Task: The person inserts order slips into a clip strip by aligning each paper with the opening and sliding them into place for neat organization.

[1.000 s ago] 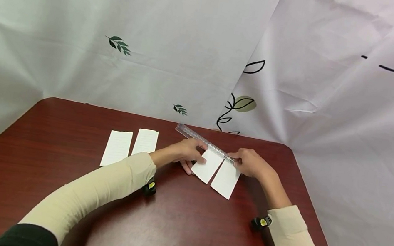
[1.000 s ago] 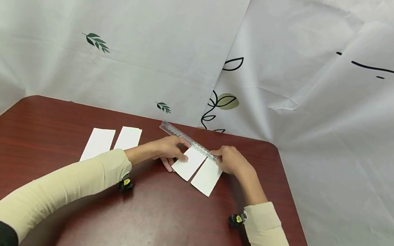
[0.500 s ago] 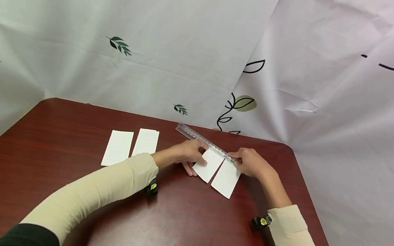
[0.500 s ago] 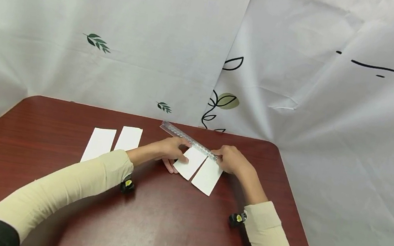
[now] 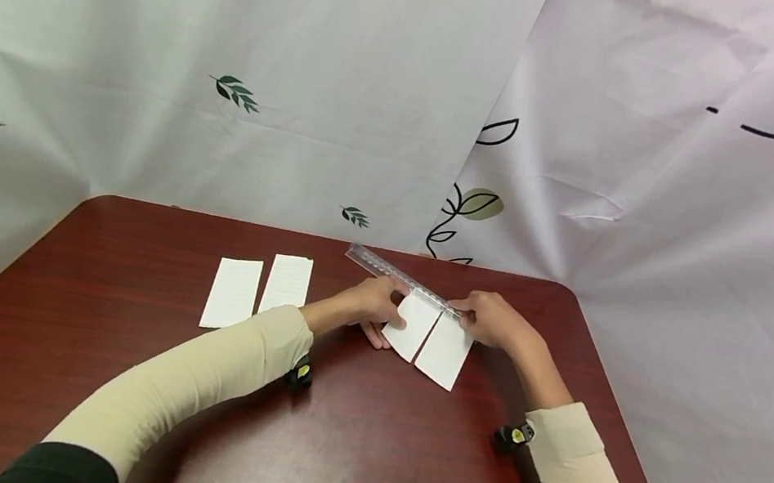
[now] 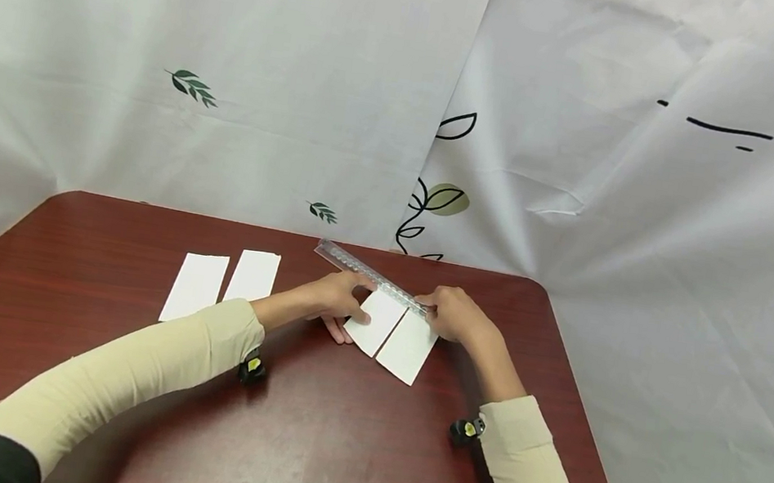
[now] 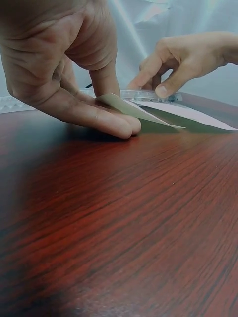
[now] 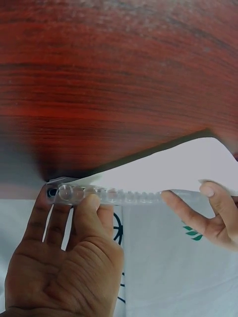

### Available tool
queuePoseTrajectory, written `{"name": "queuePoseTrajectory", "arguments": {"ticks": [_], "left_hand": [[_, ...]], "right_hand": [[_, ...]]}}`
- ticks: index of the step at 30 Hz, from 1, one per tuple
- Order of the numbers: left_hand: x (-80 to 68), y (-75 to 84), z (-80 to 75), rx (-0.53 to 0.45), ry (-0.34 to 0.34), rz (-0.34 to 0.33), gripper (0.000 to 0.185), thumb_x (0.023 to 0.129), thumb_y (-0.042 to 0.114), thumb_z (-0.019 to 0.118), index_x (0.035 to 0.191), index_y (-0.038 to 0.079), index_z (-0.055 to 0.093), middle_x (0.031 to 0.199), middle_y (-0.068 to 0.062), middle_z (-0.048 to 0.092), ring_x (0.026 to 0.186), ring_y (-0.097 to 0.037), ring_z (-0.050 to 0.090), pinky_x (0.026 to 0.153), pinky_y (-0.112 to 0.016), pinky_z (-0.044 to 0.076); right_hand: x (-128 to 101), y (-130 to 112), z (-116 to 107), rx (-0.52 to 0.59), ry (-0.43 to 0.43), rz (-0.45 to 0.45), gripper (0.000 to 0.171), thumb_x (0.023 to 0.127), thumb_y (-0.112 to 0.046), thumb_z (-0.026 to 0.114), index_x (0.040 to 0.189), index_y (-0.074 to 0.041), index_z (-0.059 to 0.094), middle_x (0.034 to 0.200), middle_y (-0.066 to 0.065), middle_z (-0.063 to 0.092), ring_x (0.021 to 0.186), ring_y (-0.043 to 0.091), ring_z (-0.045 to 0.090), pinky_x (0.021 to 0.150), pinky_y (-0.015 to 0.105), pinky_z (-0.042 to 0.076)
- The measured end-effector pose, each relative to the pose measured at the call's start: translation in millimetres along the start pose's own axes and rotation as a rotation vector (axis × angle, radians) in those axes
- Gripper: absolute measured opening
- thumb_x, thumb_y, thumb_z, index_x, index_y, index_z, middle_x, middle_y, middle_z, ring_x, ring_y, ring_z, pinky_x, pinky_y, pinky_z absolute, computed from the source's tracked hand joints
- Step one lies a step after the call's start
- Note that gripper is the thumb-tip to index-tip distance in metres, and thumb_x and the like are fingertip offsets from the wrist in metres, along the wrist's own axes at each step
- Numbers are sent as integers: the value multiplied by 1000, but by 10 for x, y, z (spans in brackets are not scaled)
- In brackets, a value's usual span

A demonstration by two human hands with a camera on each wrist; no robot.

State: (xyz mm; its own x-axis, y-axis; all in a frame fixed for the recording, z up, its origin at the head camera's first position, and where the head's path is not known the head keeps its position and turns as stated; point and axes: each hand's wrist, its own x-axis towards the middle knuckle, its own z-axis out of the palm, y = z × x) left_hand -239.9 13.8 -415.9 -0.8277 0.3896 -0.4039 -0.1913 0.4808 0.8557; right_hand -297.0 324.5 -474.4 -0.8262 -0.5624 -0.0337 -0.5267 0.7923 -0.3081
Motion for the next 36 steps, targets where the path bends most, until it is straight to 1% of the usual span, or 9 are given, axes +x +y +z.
{"name": "queuePoseTrajectory", "arguments": {"ticks": [9,10,15,16,20,27,30,33,36], "left_hand": [[-6,-3,14,-1,8,21,73,103,-1,78,169,8,48,93,-26,77,63,-27,81,58,-38,68],[-6,-1,16,1,12,21,73,103,-1,78,169,8,49,95,-25,77,62,-27,81,58,-38,68],[7,5,33,10,42,15,72,102,-2,80,167,7,51,119,-29,73,60,-27,79,59,-40,69],[6,3,35,9,46,17,72,101,-3,80,167,7,51,123,-30,72,59,-26,79,60,-40,69],[1,-22,35,-6,47,29,71,101,-2,80,166,7,52,134,-32,68,58,-25,78,60,-40,69],[13,-76,28,-26,39,54,68,103,3,80,165,8,52,146,-32,61,70,-29,80,60,-42,69],[17,-104,17,-34,31,61,66,104,7,80,164,8,53,140,-29,64,73,-28,78,60,-42,69],[6,-131,-8,-51,10,60,63,106,11,78,164,9,53,118,-24,71,69,-27,77,60,-42,69],[-14,-152,-49,-62,-11,56,61,107,13,77,164,11,54,95,-19,72,62,-24,75,58,-42,69]], "right_hand": [[105,227,168,-51,34,20,51,99,-9,66,145,-26,79,106,3,75,83,16,57,76,32,48],[59,120,110,-49,31,5,51,100,-9,66,147,-24,78,107,6,76,84,18,57,77,33,49],[65,113,102,-26,30,18,50,99,-10,67,145,-24,78,108,4,76,84,16,57,76,32,48],[15,-8,39,-29,22,10,50,100,-9,66,147,-22,77,109,7,76,86,18,57,78,33,49],[65,86,97,-22,15,42,51,99,-9,65,146,-24,78,110,4,76,86,17,56,78,32,47],[85,137,120,-18,14,22,51,96,-6,64,141,-22,82,91,2,68,75,17,51,68,32,46],[68,112,110,7,27,29,51,93,-6,65,138,-22,84,87,-1,65,73,15,49,66,30,44],[-47,-112,-12,-3,25,-3,50,96,-4,63,141,-17,81,92,6,68,77,19,50,69,32,45],[-57,-137,-23,3,30,2,49,97,-5,62,141,-17,81,92,5,68,76,19,50,68,32,44]]}}
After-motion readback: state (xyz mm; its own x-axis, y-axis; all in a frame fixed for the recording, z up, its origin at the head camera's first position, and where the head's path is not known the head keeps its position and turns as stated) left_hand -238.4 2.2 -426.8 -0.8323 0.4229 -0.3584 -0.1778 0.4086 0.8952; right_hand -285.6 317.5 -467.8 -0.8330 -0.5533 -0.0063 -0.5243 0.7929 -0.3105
